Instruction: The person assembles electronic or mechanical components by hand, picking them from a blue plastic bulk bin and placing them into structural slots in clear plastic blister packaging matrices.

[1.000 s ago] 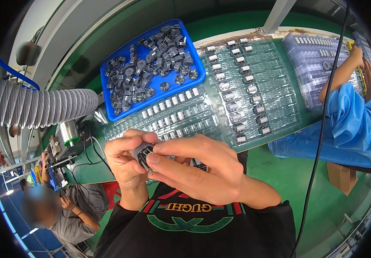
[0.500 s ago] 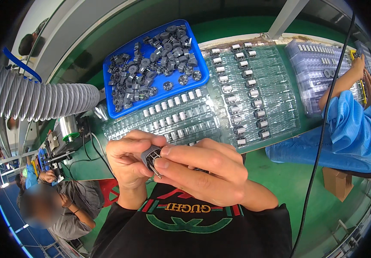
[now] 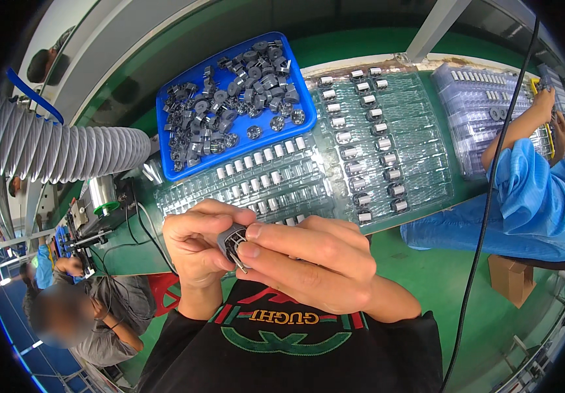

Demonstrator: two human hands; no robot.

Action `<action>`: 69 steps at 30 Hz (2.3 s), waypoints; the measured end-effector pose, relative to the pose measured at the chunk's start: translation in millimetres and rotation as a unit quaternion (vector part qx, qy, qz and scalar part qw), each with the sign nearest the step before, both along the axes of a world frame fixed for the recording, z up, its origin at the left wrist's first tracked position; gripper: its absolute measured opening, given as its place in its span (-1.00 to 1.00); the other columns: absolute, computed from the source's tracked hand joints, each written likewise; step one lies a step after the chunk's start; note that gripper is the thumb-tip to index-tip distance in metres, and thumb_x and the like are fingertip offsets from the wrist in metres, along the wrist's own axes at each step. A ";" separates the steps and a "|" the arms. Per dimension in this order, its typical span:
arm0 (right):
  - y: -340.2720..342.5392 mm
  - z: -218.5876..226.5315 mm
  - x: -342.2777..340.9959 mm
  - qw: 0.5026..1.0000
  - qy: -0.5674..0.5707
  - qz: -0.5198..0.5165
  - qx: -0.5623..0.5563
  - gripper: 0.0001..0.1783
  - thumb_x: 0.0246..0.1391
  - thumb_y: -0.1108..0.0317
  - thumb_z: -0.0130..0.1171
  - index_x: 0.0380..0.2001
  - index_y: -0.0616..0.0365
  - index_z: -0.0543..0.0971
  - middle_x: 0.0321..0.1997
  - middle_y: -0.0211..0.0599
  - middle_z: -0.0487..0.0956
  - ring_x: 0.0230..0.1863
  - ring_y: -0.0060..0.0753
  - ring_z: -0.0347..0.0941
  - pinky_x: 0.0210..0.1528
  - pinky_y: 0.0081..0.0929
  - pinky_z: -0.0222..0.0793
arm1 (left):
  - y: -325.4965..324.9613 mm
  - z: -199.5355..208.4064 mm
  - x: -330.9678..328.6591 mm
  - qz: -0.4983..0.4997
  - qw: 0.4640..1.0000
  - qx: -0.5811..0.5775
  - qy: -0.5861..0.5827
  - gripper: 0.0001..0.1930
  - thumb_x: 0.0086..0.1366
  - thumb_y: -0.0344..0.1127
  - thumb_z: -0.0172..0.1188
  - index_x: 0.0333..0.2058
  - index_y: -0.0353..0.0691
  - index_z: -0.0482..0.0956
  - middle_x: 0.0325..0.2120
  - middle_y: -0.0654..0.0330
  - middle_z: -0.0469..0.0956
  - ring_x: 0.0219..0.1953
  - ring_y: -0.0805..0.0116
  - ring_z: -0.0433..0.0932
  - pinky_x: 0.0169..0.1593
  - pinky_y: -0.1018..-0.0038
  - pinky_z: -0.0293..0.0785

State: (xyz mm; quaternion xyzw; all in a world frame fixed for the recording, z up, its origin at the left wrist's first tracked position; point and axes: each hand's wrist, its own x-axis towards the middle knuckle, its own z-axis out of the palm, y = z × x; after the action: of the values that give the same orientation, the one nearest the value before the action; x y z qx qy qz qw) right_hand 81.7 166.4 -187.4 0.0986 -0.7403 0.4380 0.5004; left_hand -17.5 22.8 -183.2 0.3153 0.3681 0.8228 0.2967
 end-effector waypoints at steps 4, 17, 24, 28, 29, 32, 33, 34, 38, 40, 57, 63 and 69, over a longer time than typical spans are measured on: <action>1.1 5.7 2.3 0.999 -0.030 -0.006 0.026 -0.64 -0.22 0.46 0.49 -0.24 0.24 0.68 -0.16 -0.21 0.62 -0.64 -0.63 0.40 -0.70 -0.73 0.18 | -2.8 0.8 -0.7 0.001 1.000 -0.006 -0.012 -0.55 -0.02 -0.56 0.43 -0.10 -0.57 0.56 -0.07 -0.27 0.52 -0.01 -0.07 0.57 0.02 0.22 0.61; 2.8 15.5 10.6 0.990 -0.140 0.006 0.001 -0.61 -0.31 0.46 0.53 -0.29 0.25 0.68 -0.19 -0.16 0.60 -0.33 -0.37 0.59 -0.39 -0.59 0.54 | -4.2 7.1 -6.0 0.049 0.982 -0.106 0.148 -0.54 -0.08 -0.56 0.46 -0.12 -0.47 0.62 -0.15 -0.19 0.60 -0.08 -0.01 0.62 -0.03 0.31 0.59; 6.3 8.6 5.8 0.995 -0.098 0.036 -0.009 -0.55 -0.31 0.50 0.51 -0.22 0.30 0.65 -0.19 -0.12 0.61 -0.39 -0.38 0.63 -0.42 -0.57 0.59 | -4.5 2.6 -5.7 0.036 0.984 -0.114 0.131 -0.56 -0.07 -0.59 0.44 -0.13 -0.47 0.62 -0.14 -0.19 0.60 -0.07 -0.01 0.62 -0.01 0.28 0.58; 5.5 7.9 5.5 0.994 -0.102 0.032 -0.020 -0.55 -0.30 0.49 0.51 -0.22 0.29 0.65 -0.17 -0.12 0.61 -0.35 -0.34 0.64 -0.40 -0.57 0.60 | -3.5 1.6 -5.9 0.039 0.984 -0.105 0.137 -0.57 -0.06 -0.61 0.42 -0.13 -0.46 0.62 -0.12 -0.20 0.59 -0.04 -0.05 0.60 0.01 0.27 0.58; 5.4 7.9 5.6 0.994 -0.102 0.030 -0.022 -0.55 -0.30 0.48 0.51 -0.22 0.29 0.65 -0.17 -0.13 0.61 -0.34 -0.33 0.64 -0.39 -0.56 0.60 | -3.3 1.5 -5.9 0.038 0.985 -0.099 0.137 -0.57 -0.06 -0.62 0.41 -0.13 -0.46 0.62 -0.12 -0.21 0.59 -0.03 -0.06 0.60 0.01 0.26 0.58; 3.9 4.6 5.3 0.995 -0.093 0.030 -0.035 -0.56 -0.29 0.47 0.51 -0.22 0.29 0.65 -0.17 -0.13 0.61 -0.34 -0.31 0.64 -0.40 -0.56 0.60 | -2.8 0.3 -5.8 0.029 0.987 -0.095 0.127 -0.57 -0.06 -0.64 0.40 -0.12 -0.46 0.62 -0.12 -0.21 0.58 -0.03 -0.08 0.59 0.01 0.25 0.58; 4.0 4.0 5.5 0.995 -0.093 0.029 -0.035 -0.56 -0.29 0.47 0.51 -0.22 0.29 0.65 -0.17 -0.13 0.61 -0.34 -0.31 0.64 -0.40 -0.56 0.60 | -2.5 -0.6 -5.8 0.028 0.987 -0.095 0.127 -0.57 -0.06 -0.64 0.40 -0.12 -0.46 0.62 -0.12 -0.21 0.58 -0.03 -0.08 0.59 0.01 0.25 0.58; 4.5 3.7 5.5 0.995 -0.088 0.035 -0.036 -0.56 -0.28 0.47 0.50 -0.22 0.29 0.65 -0.17 -0.12 0.61 -0.34 -0.30 0.64 -0.40 -0.56 0.59 | -2.4 -1.4 -5.5 0.023 0.990 -0.085 0.112 -0.57 -0.07 -0.65 0.40 -0.12 -0.46 0.62 -0.12 -0.22 0.58 -0.03 -0.08 0.59 0.01 0.25 0.59; 3.2 1.1 6.4 0.995 -0.082 0.036 -0.033 -0.55 -0.27 0.46 0.50 -0.20 0.28 0.64 -0.16 -0.12 0.61 -0.35 -0.30 0.64 -0.43 -0.56 0.57 | -3.7 -2.7 -5.1 0.020 0.992 -0.080 0.097 -0.57 -0.06 -0.63 0.41 -0.12 -0.46 0.62 -0.11 -0.21 0.58 -0.04 -0.08 0.60 0.00 0.24 0.60; 1.3 -0.2 7.8 0.996 -0.074 0.028 -0.028 -0.55 -0.27 0.47 0.50 -0.19 0.28 0.64 -0.16 -0.13 0.62 -0.35 -0.30 0.64 -0.45 -0.56 0.57 | -1.4 -4.0 -4.6 0.021 0.993 -0.067 0.099 -0.57 -0.05 -0.61 0.42 -0.12 -0.46 0.62 -0.12 -0.21 0.58 -0.04 -0.08 0.60 -0.01 0.24 0.60; 2.7 3.8 11.1 0.993 -0.050 -0.052 0.090 -0.60 -0.17 0.36 0.49 -0.20 0.23 0.66 -0.16 -0.22 0.62 -0.61 -0.60 0.45 -0.67 -0.71 0.23 | -1.9 0.9 -5.8 0.027 0.990 -0.065 0.121 -0.59 -0.03 -0.51 0.45 -0.15 -0.47 0.63 -0.16 -0.20 0.60 -0.07 -0.05 0.62 -0.04 0.26 0.61; 1.0 0.1 12.0 0.995 -0.049 -0.038 0.083 -0.61 -0.15 0.34 0.48 -0.20 0.23 0.65 -0.14 -0.22 0.62 -0.61 -0.61 0.45 -0.67 -0.71 0.23 | -1.3 1.6 -6.8 0.016 0.990 -0.063 0.129 -0.59 -0.05 -0.49 0.46 -0.17 -0.48 0.64 -0.19 -0.20 0.61 -0.09 -0.03 0.63 -0.05 0.27 0.60; -1.9 -4.2 13.5 0.998 -0.020 -0.040 0.047 -0.61 -0.15 0.33 0.48 -0.20 0.22 0.65 -0.11 -0.22 0.62 -0.62 -0.60 0.43 -0.66 -0.70 0.22 | 0.9 -1.1 -2.1 -0.014 0.998 -0.026 0.054 -0.58 -0.03 -0.48 0.47 -0.15 -0.49 0.62 -0.16 -0.23 0.59 -0.07 -0.06 0.61 -0.02 0.21 0.60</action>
State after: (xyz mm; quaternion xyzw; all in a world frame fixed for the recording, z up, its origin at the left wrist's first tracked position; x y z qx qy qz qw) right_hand 95.2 164.5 -191.6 0.0841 -0.7733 0.3840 0.4975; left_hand -19.6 23.8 -184.3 0.3571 0.4003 0.7904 0.2958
